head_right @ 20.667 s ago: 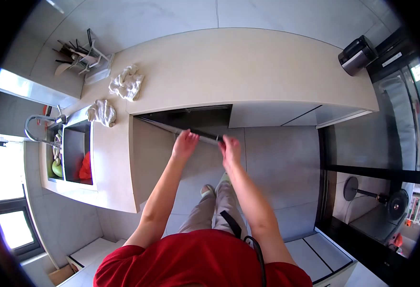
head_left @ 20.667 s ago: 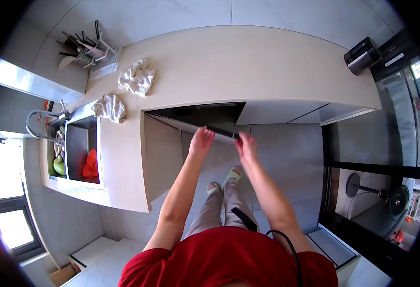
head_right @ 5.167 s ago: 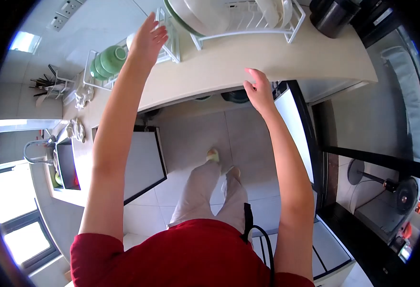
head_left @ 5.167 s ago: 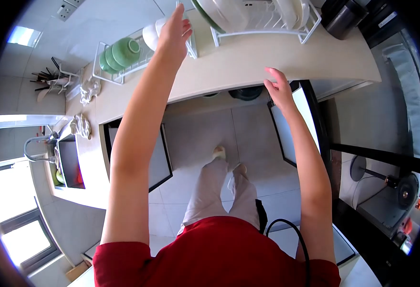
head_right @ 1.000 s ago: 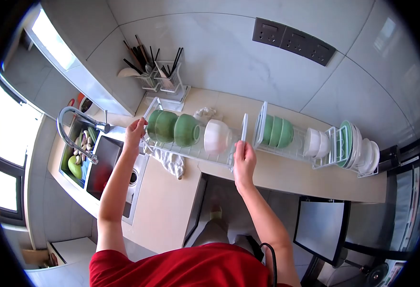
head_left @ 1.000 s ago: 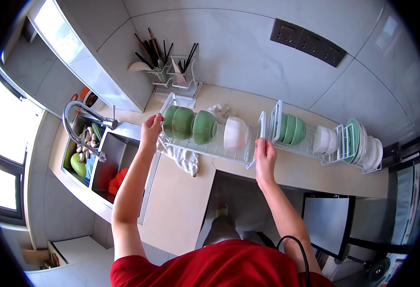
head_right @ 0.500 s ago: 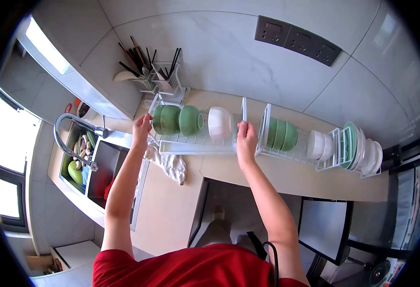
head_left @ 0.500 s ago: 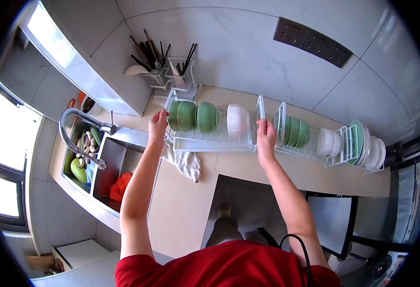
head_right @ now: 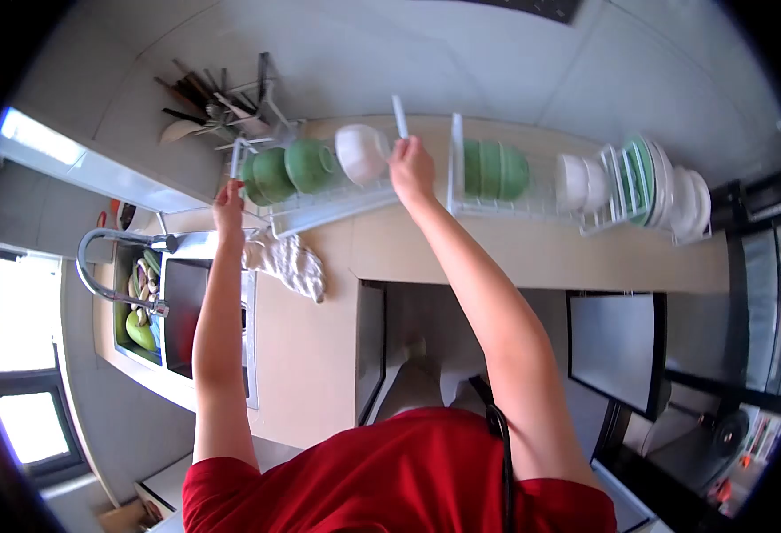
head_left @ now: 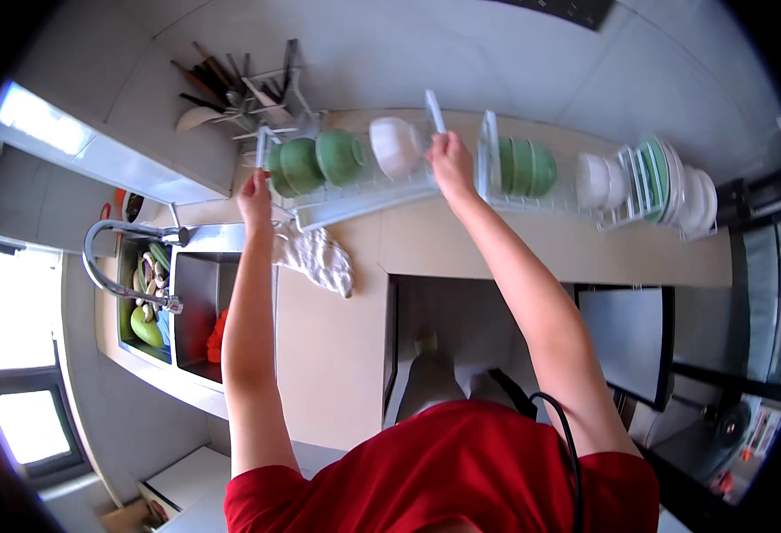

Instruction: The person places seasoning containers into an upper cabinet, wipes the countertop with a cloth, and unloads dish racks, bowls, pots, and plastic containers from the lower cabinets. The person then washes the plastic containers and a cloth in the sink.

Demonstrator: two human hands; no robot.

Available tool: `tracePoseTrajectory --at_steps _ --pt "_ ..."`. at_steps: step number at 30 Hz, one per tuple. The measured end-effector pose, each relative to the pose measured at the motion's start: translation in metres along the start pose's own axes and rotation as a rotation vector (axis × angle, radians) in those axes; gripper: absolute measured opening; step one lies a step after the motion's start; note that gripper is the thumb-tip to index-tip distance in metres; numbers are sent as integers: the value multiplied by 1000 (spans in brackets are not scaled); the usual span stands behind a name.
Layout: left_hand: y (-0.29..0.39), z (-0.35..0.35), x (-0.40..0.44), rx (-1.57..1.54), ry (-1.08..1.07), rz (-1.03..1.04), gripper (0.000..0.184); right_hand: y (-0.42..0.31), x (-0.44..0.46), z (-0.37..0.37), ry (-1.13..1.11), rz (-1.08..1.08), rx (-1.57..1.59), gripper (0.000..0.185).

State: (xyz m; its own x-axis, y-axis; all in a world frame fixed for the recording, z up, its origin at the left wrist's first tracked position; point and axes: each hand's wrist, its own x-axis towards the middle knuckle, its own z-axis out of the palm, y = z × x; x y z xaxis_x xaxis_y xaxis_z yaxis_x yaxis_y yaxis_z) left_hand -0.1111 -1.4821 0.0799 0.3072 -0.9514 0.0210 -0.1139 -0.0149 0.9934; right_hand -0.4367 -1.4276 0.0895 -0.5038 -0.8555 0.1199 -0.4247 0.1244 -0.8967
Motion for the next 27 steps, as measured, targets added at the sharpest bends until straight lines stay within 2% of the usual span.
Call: tracePoseTrajectory --at_steps 1,3,5,7,9,11,13,15,17,18,19,20,21,22,23,25,27 --pt "1 1 0 28 28 5 27 -6 -3 -5 -50 25 14 26" --pt "-13 -2 10 119 71 37 28 -2 -10 -5 -1 -119 -158 30" --pt "-6 -3 8 216 126 -11 30 -2 -34 -18 192 -401 -211 29" --pt "-24 -18 17 129 134 43 34 -7 -65 -45 109 -550 -98 32" --pt "-2 -24 -19 156 189 -7 39 -5 -99 -73 -31 -587 97 30" --pt "4 -32 -70 21 165 114 36 3 -136 -105 -169 -566 232 26" --pt "40 -5 -169 98 201 117 34 26 -174 -132 -380 -472 345 21" --pt "38 22 -258 65 122 166 33 66 -213 -149 -504 -385 445 17" --pt "-3 44 -329 29 25 -8 31 114 -247 -164 -575 -230 466 17" --pt "-14 65 -365 45 -32 -108 26 143 -262 -167 -578 -219 481 17" --pt "-44 79 -391 -127 -25 -335 22 174 -276 -168 -597 -49 520 17" --pt "-75 88 -411 -147 -67 -480 20 201 -286 -168 -614 123 555 17" --pt "-101 100 -427 -161 -79 -626 23 226 -291 -170 -617 140 566 17" --pt "-136 105 -435 -250 -102 -763 27 250 -296 -169 -631 257 597 18" --pt "-164 111 -437 -239 -93 -769 27 274 -299 -167 -648 372 624 19" --pt "-222 128 -428 -368 -94 -960 30 322 -296 -154 -634 416 673 20" --pt "-289 135 -403 -459 -66 -978 28 365 -284 -137 -537 528 711 19"
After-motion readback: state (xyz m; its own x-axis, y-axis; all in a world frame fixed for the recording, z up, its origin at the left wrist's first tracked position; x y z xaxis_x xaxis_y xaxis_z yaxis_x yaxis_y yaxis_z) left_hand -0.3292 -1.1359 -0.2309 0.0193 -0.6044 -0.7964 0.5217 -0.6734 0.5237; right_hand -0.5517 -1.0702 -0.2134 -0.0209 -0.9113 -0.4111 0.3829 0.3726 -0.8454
